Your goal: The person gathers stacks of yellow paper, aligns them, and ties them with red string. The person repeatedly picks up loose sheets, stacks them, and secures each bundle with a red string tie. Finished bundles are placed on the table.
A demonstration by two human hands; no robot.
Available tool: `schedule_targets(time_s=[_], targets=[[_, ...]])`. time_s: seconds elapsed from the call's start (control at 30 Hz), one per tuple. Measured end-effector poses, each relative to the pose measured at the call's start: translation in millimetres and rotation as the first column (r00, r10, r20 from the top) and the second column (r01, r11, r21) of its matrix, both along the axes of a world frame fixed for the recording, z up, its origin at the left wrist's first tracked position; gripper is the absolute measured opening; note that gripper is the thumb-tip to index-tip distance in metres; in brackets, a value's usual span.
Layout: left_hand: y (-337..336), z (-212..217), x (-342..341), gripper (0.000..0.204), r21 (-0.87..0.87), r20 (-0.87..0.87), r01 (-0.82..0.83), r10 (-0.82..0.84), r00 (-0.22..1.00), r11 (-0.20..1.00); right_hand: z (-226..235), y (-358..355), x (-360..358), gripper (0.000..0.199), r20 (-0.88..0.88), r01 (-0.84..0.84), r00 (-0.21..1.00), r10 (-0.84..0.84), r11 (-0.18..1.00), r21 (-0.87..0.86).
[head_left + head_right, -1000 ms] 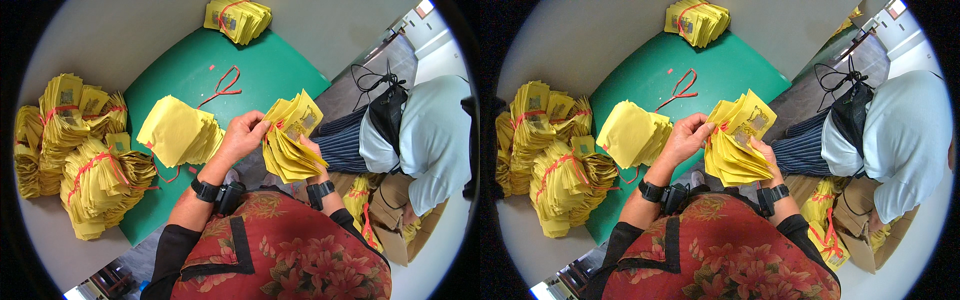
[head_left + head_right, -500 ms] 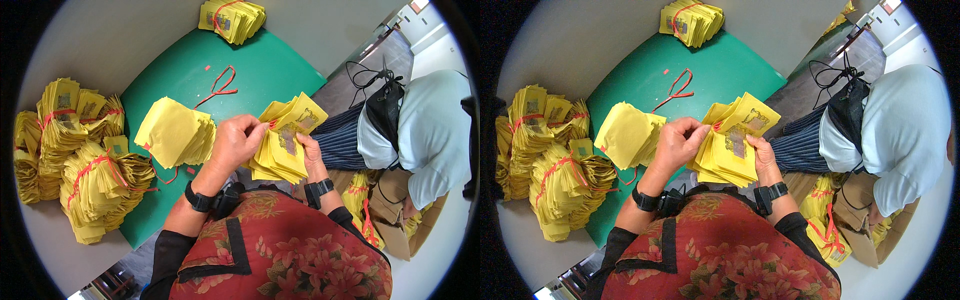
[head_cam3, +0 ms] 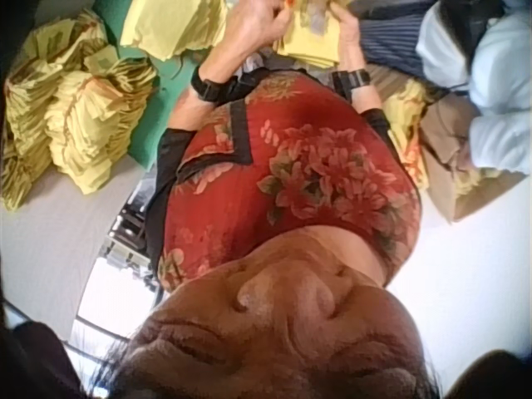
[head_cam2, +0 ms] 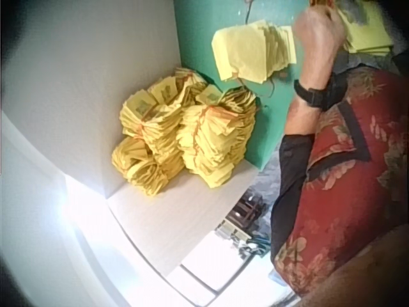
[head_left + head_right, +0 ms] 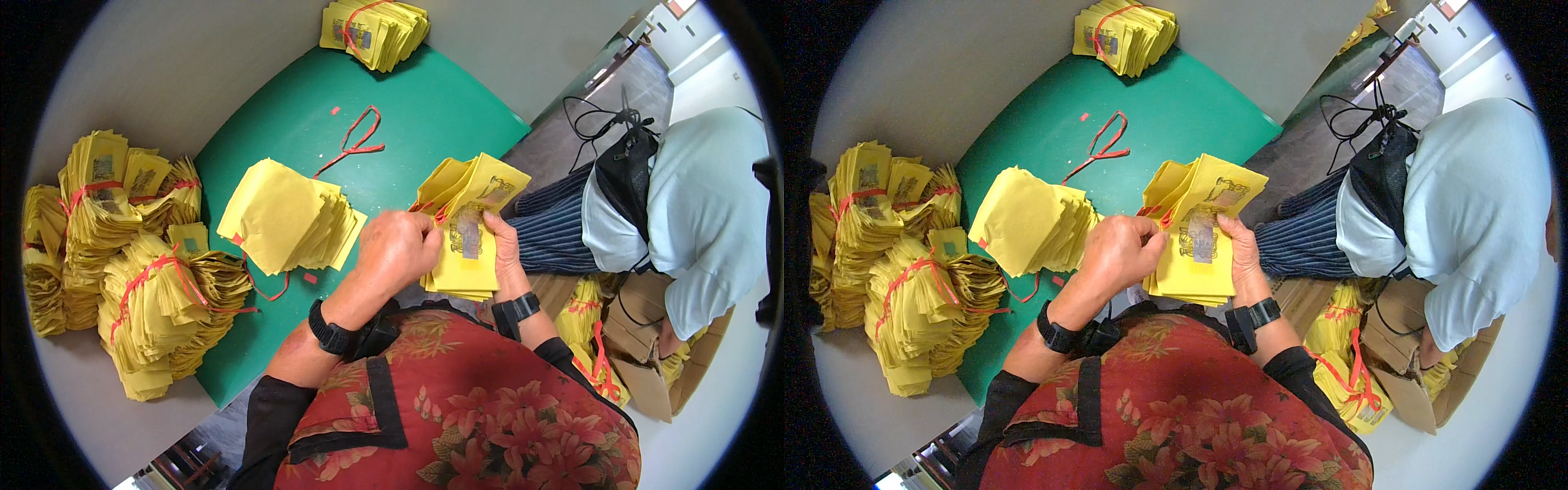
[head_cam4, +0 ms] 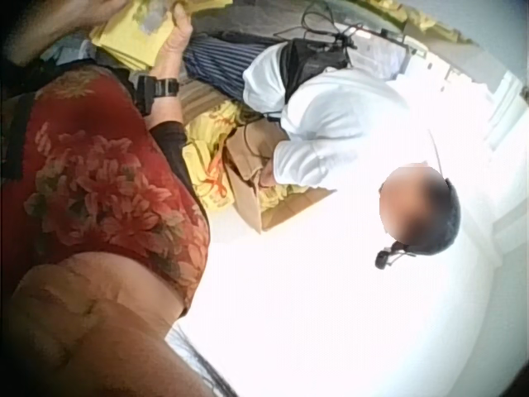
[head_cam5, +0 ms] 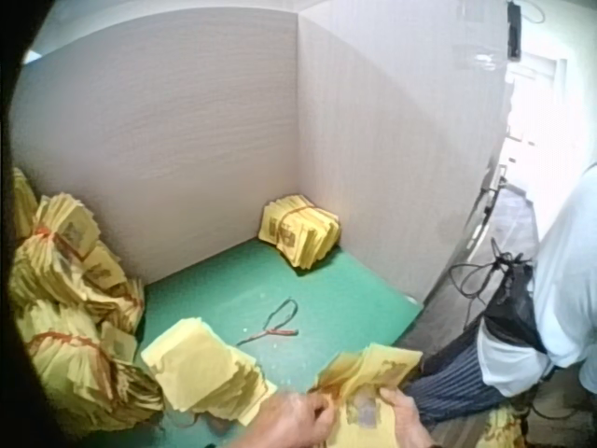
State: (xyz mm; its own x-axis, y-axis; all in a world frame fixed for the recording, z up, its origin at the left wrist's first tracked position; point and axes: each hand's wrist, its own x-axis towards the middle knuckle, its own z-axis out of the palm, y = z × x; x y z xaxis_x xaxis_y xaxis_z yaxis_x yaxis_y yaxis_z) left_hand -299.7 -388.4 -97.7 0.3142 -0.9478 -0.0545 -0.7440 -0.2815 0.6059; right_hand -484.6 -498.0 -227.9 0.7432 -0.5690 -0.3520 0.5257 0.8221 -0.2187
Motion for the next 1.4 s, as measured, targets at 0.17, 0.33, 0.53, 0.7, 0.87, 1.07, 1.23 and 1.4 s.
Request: schedule_targets(time_s=[0.17, 0.33, 0.53, 0.7, 0.87, 1.07, 1.23, 1.4], targets=[[4.8, 1.9, 0.1, 0.026, 0.010, 0.012, 0.001, -0.001, 1.000, 1.000, 0.2, 2.1, 3.4, 0.045, 0.025, 0.056, 0.998, -0.054, 0.993, -0.102], [11.2, 3.6, 4.7, 0.025, 0.022, -0.107, -0.020, 0.022, 0.994, 1.000, -2.5, 3.2, 0.7, 0.047, -0.013, 0.055, 0.998, -0.056, 0.997, -0.053], [13.2, -1.4, 1.9, 0.037, -0.160, 0.010, -0.028, 0.030, 0.999, 0.987, -4.1, 3.2, -3.5, 0.048, -0.010, 0.027, 1.000, -0.028, 0.999, -0.018], [12.6, -5.9, -2.5, 0.030, -0.155, 0.067, -0.030, 0.041, 0.997, 0.987, -6.1, 6.1, -4.8, 0.048, 0.004, 0.012, 1.000, -0.012, 1.000, -0.018], [13.7, -11.3, -3.1, 0.016, -0.098, 0.019, -0.036, 0.038, 0.999, 0.995, -10.0, 10.3, -4.6, 0.047, 0.035, 0.046, 0.998, -0.044, 0.997, -0.063], [20.3, -8.7, -1.7, 0.012, -0.126, -0.062, -0.028, 0.020, 0.998, 0.992, -11.4, 13.0, -6.5, 0.043, 0.079, 0.046, 0.996, -0.046, 0.999, -0.005], [26.5, 5.6, 5.4, 0.013, -0.057, -0.326, -0.122, 0.098, 0.940, 0.991, -8.4, 15.1, -10.8, 0.043, 0.023, 0.053, 0.998, -0.053, 0.998, 0.016], [19.6, 1.4, 13.0, 0.018, -0.305, -0.359, -0.154, 0.036, 0.933, 0.940, -2.5, 16.1, -10.4, 0.043, 0.018, 0.036, 0.999, -0.037, 0.997, 0.073]])
